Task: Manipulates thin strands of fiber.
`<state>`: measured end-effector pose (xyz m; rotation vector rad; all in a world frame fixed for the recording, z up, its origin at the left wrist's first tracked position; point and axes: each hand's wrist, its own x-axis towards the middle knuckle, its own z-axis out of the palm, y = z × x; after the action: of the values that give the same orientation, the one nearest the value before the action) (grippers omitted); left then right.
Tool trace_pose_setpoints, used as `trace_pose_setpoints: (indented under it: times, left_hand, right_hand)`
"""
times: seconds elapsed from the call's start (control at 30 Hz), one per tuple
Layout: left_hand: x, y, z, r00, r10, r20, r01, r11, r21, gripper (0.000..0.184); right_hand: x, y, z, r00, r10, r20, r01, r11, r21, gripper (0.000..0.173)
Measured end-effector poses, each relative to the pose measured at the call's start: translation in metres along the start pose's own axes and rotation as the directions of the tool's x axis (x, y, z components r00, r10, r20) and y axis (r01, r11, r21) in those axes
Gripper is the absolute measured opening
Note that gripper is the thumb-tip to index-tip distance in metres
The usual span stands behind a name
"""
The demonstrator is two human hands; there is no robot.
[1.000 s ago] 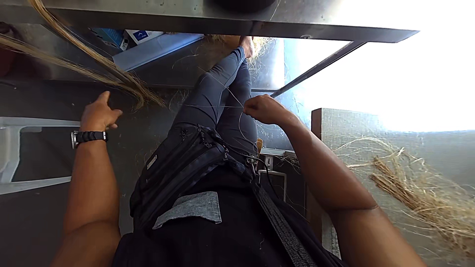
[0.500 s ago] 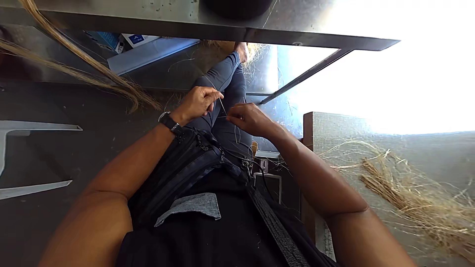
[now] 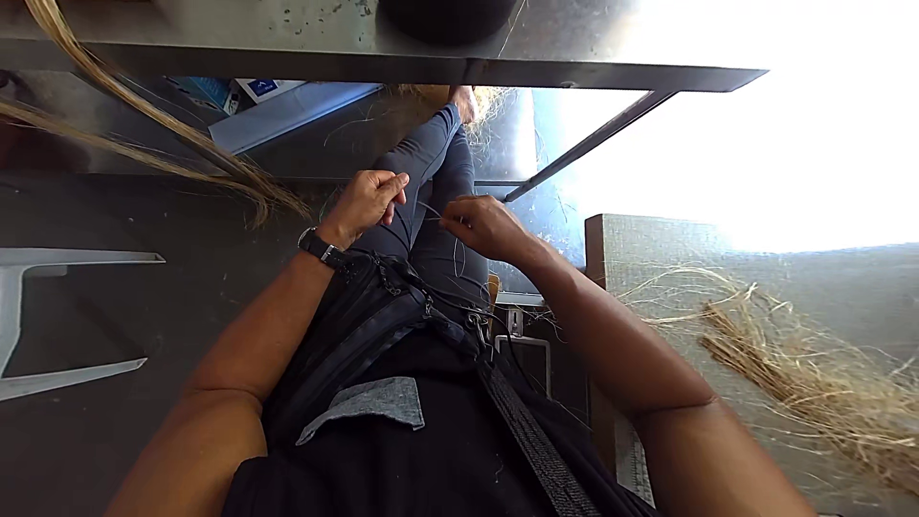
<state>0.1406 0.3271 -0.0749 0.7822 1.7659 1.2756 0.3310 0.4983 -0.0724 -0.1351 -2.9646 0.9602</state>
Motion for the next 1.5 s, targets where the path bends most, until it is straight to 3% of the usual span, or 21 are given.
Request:
trace_pose_setpoints:
  times: [0.17, 0.23, 0.33, 0.47, 0.57, 0.63, 0.7, 0.77, 0.83, 1.0, 1.1, 1.2, 1.3, 1.43, 1.5]
  left_hand:
    - [-0.002, -0.007, -0.025, 0.978, 0.077, -0.192, -0.082, 0.997, -0.015, 0.037]
    - [-0.005, -0.007, -0.047, 0.956, 0.089, -0.279, -0.104, 0.994, -0.037, 0.034]
    - [-0.017, -0.014, -0.091, 0.902, 0.117, -0.416, -0.096, 0.993, 0.071, 0.033]
    - [-0.05, -0.051, -0.156, 0.771, 0.05, -0.635, 0.111, 0.971, 0.211, 0.039]
    - [-0.084, -0.087, -0.192, 0.617, -0.073, -0.784, 0.27, 0.955, 0.124, 0.039]
    - [-0.107, -0.107, -0.206, 0.562, -0.154, -0.812, 0.356, 0.932, 0.07, 0.036]
    - [-0.125, -0.116, -0.212, 0.601, -0.273, -0.751, 0.418, 0.909, 0.003, 0.034]
    - [-0.135, -0.12, -0.214, 0.64, -0.389, -0.663, 0.476, 0.878, -0.055, 0.048]
    - [-0.138, -0.122, -0.217, 0.683, -0.452, -0.573, 0.514, 0.856, -0.062, 0.047]
    - [-0.133, -0.117, -0.225, 0.675, -0.367, -0.64, 0.48, 0.877, 0.003, 0.035]
    - [-0.132, -0.115, -0.225, 0.621, -0.272, -0.735, 0.455, 0.889, 0.056, 0.033]
    - [-0.132, -0.112, -0.218, 0.593, -0.313, -0.742, 0.508, 0.86, 0.044, 0.04]
    - [-0.13, -0.102, -0.208, 0.7, -0.44, -0.562, 0.519, 0.854, -0.022, 0.04]
    - [-0.099, -0.074, -0.168, 0.838, -0.32, -0.443, 0.341, 0.94, -0.034, 0.032]
    - [-0.076, -0.051, -0.132, 0.936, -0.227, -0.268, 0.229, 0.973, -0.024, 0.038]
  right_hand:
    - [-0.003, -0.002, -0.009, 0.977, 0.193, -0.089, -0.195, 0.981, -0.018, 0.023]
    - [-0.001, 0.003, -0.011, 0.97, 0.23, -0.079, -0.232, 0.973, -0.01, 0.025]
    - [0.004, 0.013, -0.012, 0.966, 0.257, -0.028, -0.258, 0.966, -0.025, 0.028]
    - [0.004, 0.011, -0.012, 0.961, 0.276, -0.018, -0.276, 0.961, -0.021, 0.028]
    - [0.007, 0.013, -0.012, 0.954, 0.3, 0.009, -0.3, 0.954, -0.027, 0.029]
    - [0.008, 0.014, -0.012, 0.952, 0.306, 0.017, -0.305, 0.952, -0.029, 0.029]
    - [0.007, 0.016, -0.011, 0.955, 0.296, 0.005, -0.295, 0.955, -0.031, 0.029]
    - [0.004, 0.01, -0.009, 0.958, 0.285, -0.025, -0.286, 0.958, -0.026, 0.027]
    - [0.002, 0.007, -0.008, 0.955, 0.296, -0.033, -0.297, 0.955, -0.022, 0.027]
    - [0.003, 0.01, -0.006, 0.956, 0.292, -0.037, -0.293, 0.956, -0.026, 0.027]
    - [0.002, 0.01, -0.007, 0.95, 0.311, -0.03, -0.312, 0.949, -0.037, 0.027]
    - [0.001, 0.01, -0.007, 0.953, 0.3, -0.037, -0.301, 0.953, -0.027, 0.027]
    - [0.0, 0.009, -0.007, 0.964, 0.261, -0.048, -0.262, 0.965, -0.003, 0.025]
    - [0.0, 0.003, -0.004, 0.989, 0.125, -0.075, -0.124, 0.992, 0.022, 0.023]
    - [0.001, 0.0, 0.001, 0.993, 0.051, -0.105, -0.049, 0.998, 0.026, 0.022]
